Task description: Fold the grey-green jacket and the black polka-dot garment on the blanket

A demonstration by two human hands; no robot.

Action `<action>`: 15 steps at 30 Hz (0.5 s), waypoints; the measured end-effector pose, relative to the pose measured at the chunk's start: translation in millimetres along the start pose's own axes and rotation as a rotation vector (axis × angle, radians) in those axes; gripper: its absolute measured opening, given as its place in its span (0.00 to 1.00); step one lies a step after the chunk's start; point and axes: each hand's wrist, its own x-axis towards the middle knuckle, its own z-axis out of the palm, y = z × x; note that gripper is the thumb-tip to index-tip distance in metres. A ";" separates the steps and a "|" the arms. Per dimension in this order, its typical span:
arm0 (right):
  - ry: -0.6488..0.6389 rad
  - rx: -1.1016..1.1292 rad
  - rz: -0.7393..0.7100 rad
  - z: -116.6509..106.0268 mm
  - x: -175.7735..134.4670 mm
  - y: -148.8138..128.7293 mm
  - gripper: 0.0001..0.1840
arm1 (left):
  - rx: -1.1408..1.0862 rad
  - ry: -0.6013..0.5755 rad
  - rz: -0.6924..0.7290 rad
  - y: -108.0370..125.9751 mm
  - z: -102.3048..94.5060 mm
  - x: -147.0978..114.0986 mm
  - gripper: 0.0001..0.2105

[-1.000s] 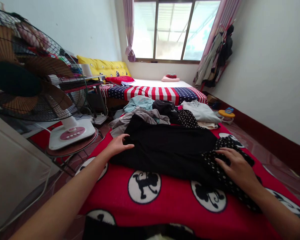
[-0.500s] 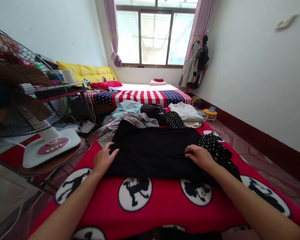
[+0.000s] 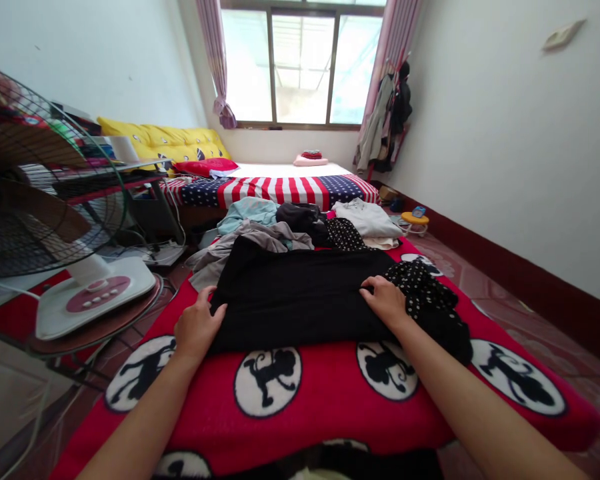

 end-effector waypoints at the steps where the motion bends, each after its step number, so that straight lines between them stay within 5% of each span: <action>1: -0.022 -0.009 0.012 -0.4 1.5 -0.1 0.11 | 0.026 -0.009 -0.004 0.0 -0.8 -1.3 0.24; 4: -0.070 -0.040 0.030 -2.9 3.2 -4.1 0.11 | 0.112 0.074 0.073 5.4 -3.7 -5.6 0.22; 8: -0.045 -0.108 0.001 -0.8 -2.1 -15.1 0.10 | -0.009 0.189 0.436 30.3 -2.4 -11.1 0.19; 11: -0.007 -0.142 -0.007 3.2 -7.9 -18.9 0.11 | -0.219 -0.096 0.704 51.4 7.2 -15.8 0.19; 13: 0.015 -0.139 -0.012 5.1 -10.4 -17.5 0.11 | -0.210 -0.267 0.736 57.9 15.4 -18.9 0.22; 15: 0.034 -0.123 -0.024 6.4 -11.4 -14.7 0.11 | -0.122 -0.291 0.675 56.5 21.6 -21.2 0.24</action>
